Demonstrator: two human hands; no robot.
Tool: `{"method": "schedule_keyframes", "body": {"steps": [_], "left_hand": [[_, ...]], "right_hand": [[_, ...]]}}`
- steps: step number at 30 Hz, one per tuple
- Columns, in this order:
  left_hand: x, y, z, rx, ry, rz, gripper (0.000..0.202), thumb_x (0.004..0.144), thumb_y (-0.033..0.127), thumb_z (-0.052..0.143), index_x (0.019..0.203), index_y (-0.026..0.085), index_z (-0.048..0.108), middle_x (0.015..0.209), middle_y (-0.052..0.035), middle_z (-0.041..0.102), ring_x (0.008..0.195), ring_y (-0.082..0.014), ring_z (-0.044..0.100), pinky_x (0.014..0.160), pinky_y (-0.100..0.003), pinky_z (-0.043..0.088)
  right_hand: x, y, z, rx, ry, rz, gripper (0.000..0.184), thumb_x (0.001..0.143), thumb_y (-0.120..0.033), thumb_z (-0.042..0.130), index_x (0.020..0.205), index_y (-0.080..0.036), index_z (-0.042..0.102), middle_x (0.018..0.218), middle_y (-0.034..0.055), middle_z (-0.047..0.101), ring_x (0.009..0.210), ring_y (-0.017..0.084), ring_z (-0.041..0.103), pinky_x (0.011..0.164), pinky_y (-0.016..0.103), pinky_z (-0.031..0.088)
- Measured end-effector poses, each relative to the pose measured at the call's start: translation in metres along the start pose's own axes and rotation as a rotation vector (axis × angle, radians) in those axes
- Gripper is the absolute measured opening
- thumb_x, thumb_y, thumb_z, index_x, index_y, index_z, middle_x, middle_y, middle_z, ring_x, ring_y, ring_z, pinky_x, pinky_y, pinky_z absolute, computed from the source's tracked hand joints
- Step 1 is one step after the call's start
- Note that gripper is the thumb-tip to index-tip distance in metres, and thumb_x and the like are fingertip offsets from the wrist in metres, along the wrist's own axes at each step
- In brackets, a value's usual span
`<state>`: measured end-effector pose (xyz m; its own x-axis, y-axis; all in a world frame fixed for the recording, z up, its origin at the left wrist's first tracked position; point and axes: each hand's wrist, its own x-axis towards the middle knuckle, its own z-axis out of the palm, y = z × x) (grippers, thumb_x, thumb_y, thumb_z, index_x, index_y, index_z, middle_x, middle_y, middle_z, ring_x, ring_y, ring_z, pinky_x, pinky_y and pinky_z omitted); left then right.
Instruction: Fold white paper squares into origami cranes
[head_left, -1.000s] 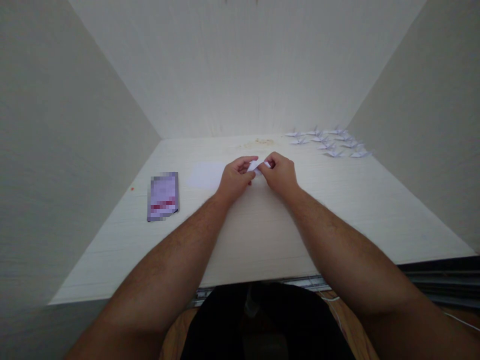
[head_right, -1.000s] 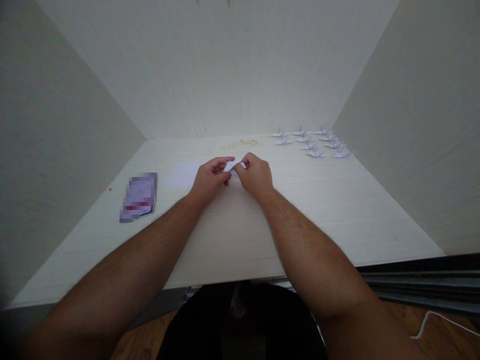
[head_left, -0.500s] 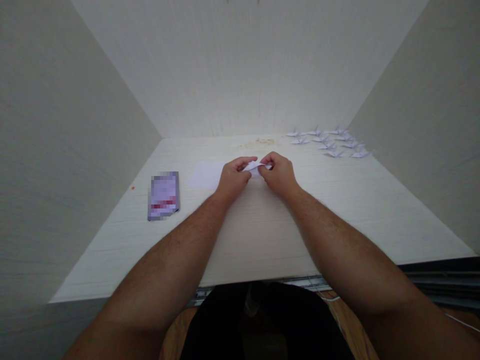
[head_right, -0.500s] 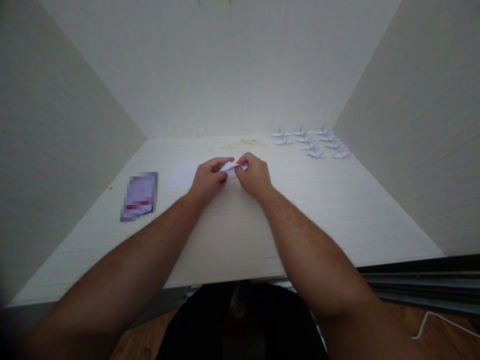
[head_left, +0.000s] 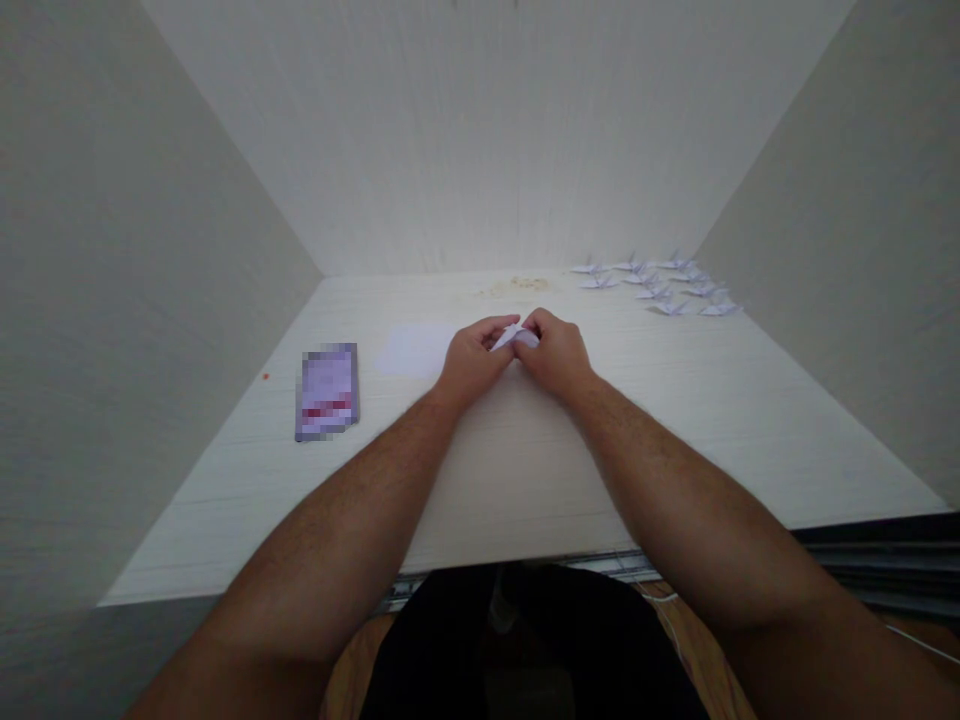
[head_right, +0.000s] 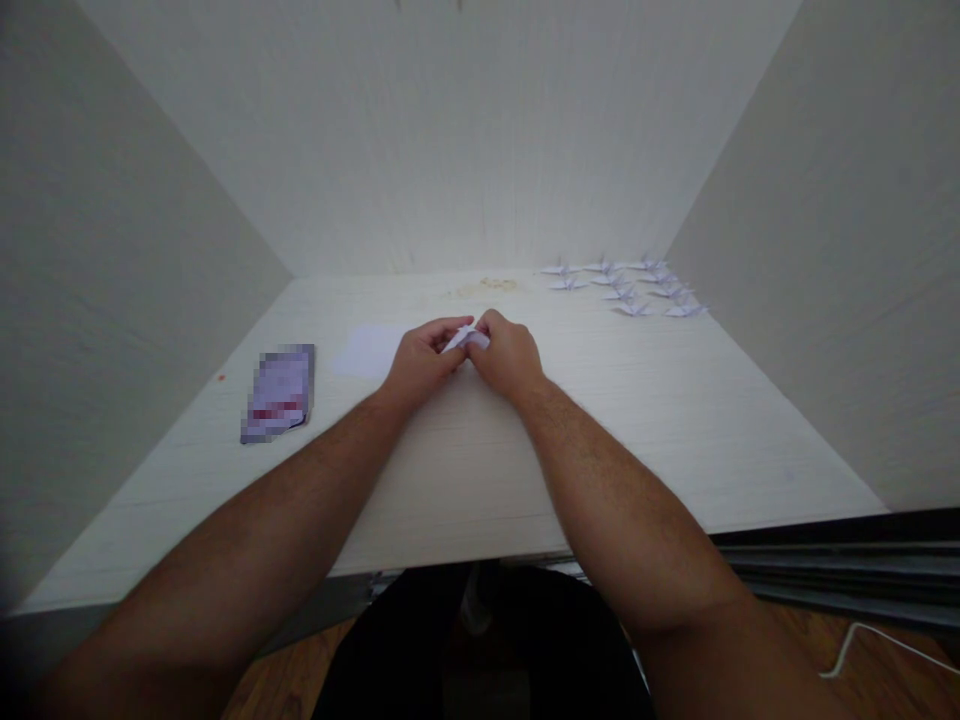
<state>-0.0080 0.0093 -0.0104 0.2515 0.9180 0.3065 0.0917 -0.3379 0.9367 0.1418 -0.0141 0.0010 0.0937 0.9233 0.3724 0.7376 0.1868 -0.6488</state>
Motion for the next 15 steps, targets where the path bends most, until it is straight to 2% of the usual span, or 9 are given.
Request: {"method": "schedule_keyframes", "body": {"steps": [7, 15], "left_hand": [[-0.0001, -0.0020, -0.0002, 0.040, -0.025, 0.051, 0.048, 0.073, 0.012, 0.066, 0.120, 0.014, 0.072, 0.112, -0.0096, 0.078, 0.100, -0.0208, 0.073, 0.096, -0.037, 0.056], [-0.0015, -0.0015, 0.0009, 0.077, -0.040, 0.092, 0.049, 0.072, 0.006, 0.063, 0.119, 0.017, 0.074, 0.120, -0.0073, 0.076, 0.111, -0.0205, 0.071, 0.105, -0.038, 0.052]], "right_hand": [[0.0005, 0.0030, 0.0031, 0.054, 0.035, 0.004, 0.006, 0.076, -0.026, 0.061, 0.078, -0.022, 0.056, 0.070, -0.0022, 0.061, 0.065, 0.015, 0.051, 0.063, 0.029, 0.034], [-0.0009, -0.0003, 0.0004, -0.035, 0.028, -0.021, 0.007, 0.076, -0.022, 0.060, 0.082, -0.023, 0.057, 0.074, 0.0006, 0.063, 0.068, 0.017, 0.053, 0.063, 0.030, 0.033]]}}
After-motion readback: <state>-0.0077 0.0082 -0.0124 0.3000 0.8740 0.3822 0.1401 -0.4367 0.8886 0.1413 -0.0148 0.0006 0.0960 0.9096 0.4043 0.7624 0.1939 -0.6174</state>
